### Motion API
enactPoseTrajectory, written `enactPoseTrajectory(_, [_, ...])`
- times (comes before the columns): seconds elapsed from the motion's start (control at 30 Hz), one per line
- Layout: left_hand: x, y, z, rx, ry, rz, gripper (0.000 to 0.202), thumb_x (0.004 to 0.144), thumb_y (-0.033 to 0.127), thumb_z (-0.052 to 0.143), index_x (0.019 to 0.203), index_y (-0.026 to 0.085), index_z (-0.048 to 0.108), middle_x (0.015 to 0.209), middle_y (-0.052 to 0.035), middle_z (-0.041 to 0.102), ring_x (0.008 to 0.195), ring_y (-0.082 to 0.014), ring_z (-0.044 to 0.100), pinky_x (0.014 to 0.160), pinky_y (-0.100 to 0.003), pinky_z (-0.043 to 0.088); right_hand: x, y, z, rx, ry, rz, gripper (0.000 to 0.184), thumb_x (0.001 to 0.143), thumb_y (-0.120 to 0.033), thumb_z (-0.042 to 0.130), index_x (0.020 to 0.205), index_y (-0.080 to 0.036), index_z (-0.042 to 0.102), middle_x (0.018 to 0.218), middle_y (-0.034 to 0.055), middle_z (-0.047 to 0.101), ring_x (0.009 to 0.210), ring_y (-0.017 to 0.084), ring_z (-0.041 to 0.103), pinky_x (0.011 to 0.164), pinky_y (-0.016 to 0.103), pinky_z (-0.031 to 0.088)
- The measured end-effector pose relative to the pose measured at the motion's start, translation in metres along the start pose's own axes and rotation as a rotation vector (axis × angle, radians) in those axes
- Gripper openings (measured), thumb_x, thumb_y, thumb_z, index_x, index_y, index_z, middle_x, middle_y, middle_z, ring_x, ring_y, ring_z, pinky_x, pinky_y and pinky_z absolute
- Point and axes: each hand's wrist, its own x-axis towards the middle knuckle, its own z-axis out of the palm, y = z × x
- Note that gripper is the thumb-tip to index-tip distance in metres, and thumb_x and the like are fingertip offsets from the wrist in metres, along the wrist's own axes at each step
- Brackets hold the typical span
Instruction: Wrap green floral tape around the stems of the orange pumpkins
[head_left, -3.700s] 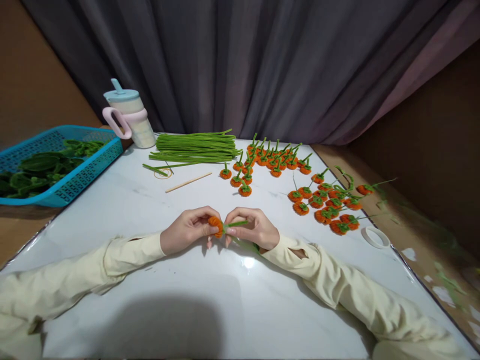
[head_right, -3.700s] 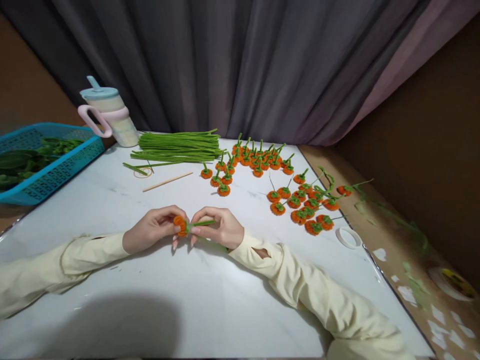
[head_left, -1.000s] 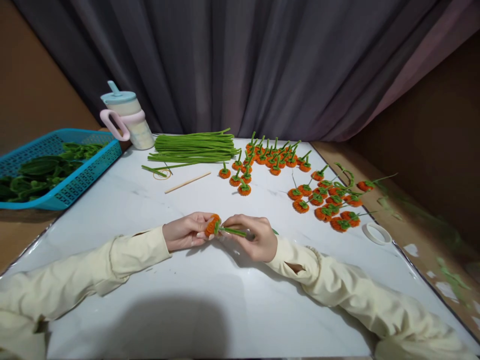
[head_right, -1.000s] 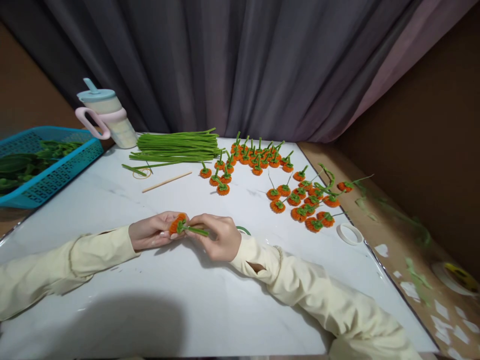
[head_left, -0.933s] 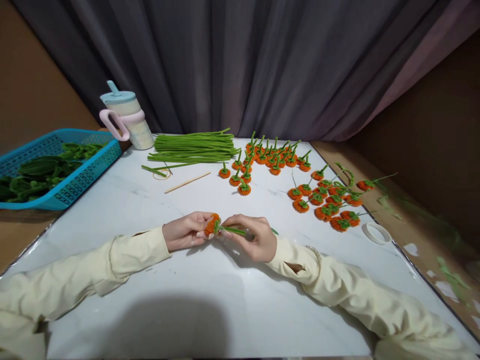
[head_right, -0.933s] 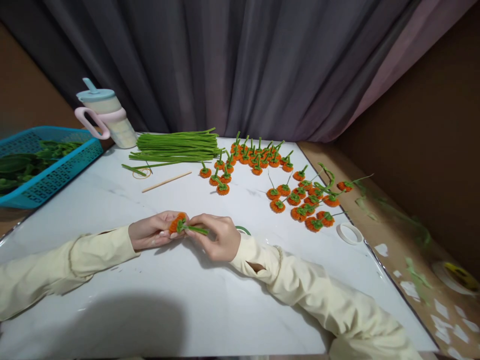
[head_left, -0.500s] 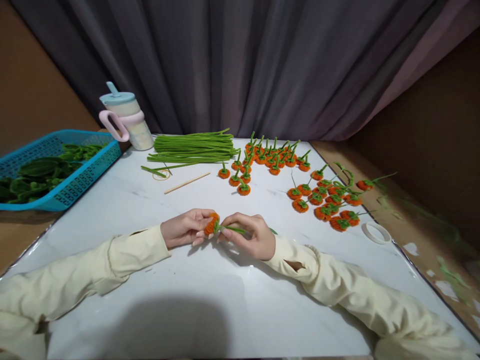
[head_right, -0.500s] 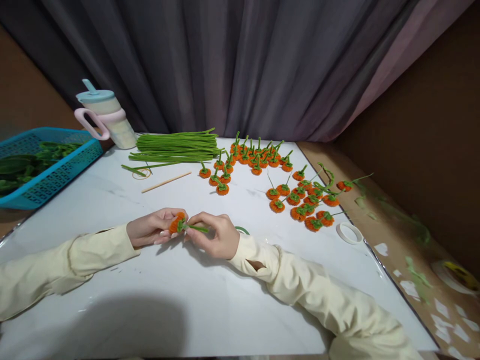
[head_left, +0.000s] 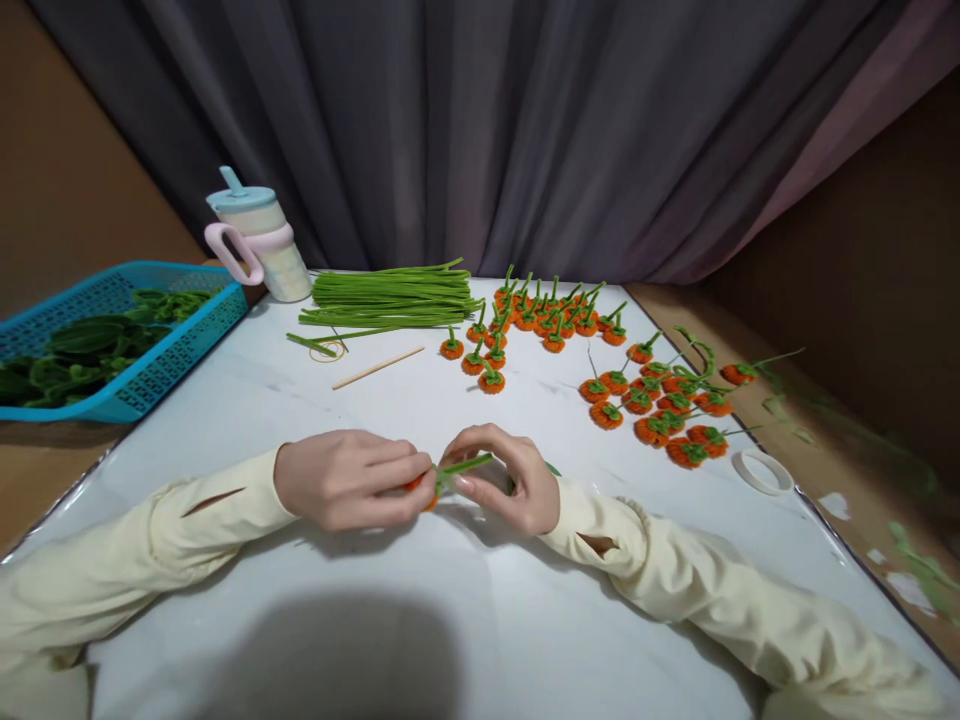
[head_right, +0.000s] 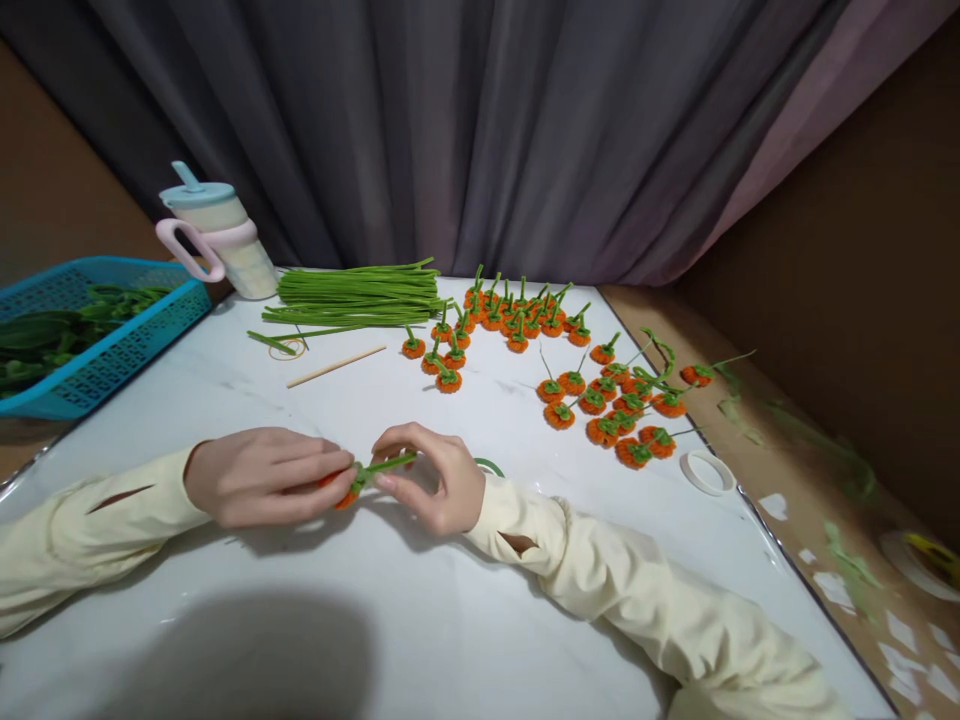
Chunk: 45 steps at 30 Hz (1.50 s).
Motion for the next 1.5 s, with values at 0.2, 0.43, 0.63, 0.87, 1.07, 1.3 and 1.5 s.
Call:
enactPoseTrajectory(0.2, [0.003, -0.001, 0.003, -0.228, 0.015, -0.146, 0.01, 0.076, 0.019, 0.061, 0.082, 0.021, 0.068, 0.081, -0.0114, 0.065, 0.067, -0.019, 0.061, 0.066, -0.03, 0.055, -0.002, -0.003, 0.003, -0.143, 0.026, -0.289, 0.018, 0.082, -0.012, 0.053, 0.099, -0.017, 0.054, 0.103, 0.0132, 0.056, 0.086, 0.017, 0.057, 0.073, 0.031, 0.053])
enactPoseTrajectory(0.43, [0.002, -0.001, 0.004, -0.212, 0.053, -0.089, 0.01, 0.077, 0.017, 0.061, 0.082, 0.021, 0.069, 0.081, -0.0107, 0.065, 0.065, -0.0177, 0.06, 0.063, -0.028, 0.054, -0.003, 0.001, 0.004, -0.221, -0.011, -0.334, 0.018, 0.085, -0.007, 0.044, 0.096, -0.016, 0.054, 0.098, 0.0129, 0.058, 0.08, 0.015, 0.058, 0.071, 0.028, 0.054])
enactPoseTrajectory(0.63, [0.003, 0.001, 0.006, -0.125, 0.009, -0.099, 0.011, 0.078, 0.02, 0.06, 0.082, 0.021, 0.069, 0.081, -0.0112, 0.067, 0.068, -0.0195, 0.062, 0.066, -0.03, 0.055, -0.002, 0.002, 0.007, -0.174, -0.016, -0.308, 0.013, 0.087, -0.01, 0.044, 0.096, -0.015, 0.052, 0.086, 0.0115, 0.061, 0.081, 0.016, 0.06, 0.071, 0.028, 0.054])
enactPoseTrajectory(0.87, [0.001, -0.001, 0.007, -0.115, 0.0, -0.074, 0.012, 0.078, 0.018, 0.059, 0.084, 0.02, 0.069, 0.085, -0.0123, 0.068, 0.072, -0.0206, 0.063, 0.07, -0.032, 0.056, -0.002, 0.004, 0.008, -0.169, -0.023, -0.266, 0.011, 0.088, -0.012, 0.042, 0.092, -0.015, 0.053, 0.078, 0.0099, 0.061, 0.073, 0.016, 0.059, 0.067, 0.028, 0.053])
enactPoseTrajectory(1.07, [0.0, -0.005, 0.012, -0.15, 0.054, -0.07, 0.016, 0.079, 0.016, 0.055, 0.09, 0.017, 0.066, 0.085, -0.0139, 0.066, 0.072, -0.0207, 0.061, 0.069, -0.032, 0.053, -0.002, 0.005, 0.007, -0.179, -0.008, -0.189, 0.012, 0.089, -0.017, 0.041, 0.087, -0.016, 0.052, 0.076, 0.0084, 0.061, 0.071, 0.015, 0.058, 0.064, 0.026, 0.051])
enactPoseTrajectory(1.3, [-0.004, -0.012, 0.02, -0.071, 0.078, -0.072, 0.022, 0.086, 0.017, 0.043, 0.088, 0.019, 0.065, 0.078, -0.0108, 0.062, 0.066, -0.0167, 0.053, 0.054, -0.021, 0.042, 0.002, 0.007, 0.003, -0.049, -0.056, 0.122, 0.009, 0.084, -0.024, 0.052, 0.079, -0.016, 0.055, 0.067, 0.0028, 0.062, 0.057, 0.011, 0.055, 0.055, 0.022, 0.049])
enactPoseTrajectory(1.5, [-0.008, -0.021, 0.025, -0.035, 0.125, -0.11, 0.027, 0.083, 0.014, 0.042, 0.098, 0.02, 0.064, 0.093, -0.0106, 0.062, 0.073, -0.0155, 0.054, 0.059, -0.02, 0.042, 0.002, 0.009, 0.006, 0.283, -0.064, 0.354, 0.023, 0.083, -0.038, 0.057, 0.08, -0.015, 0.052, 0.058, 0.0001, 0.06, 0.048, 0.01, 0.056, 0.052, 0.024, 0.05])
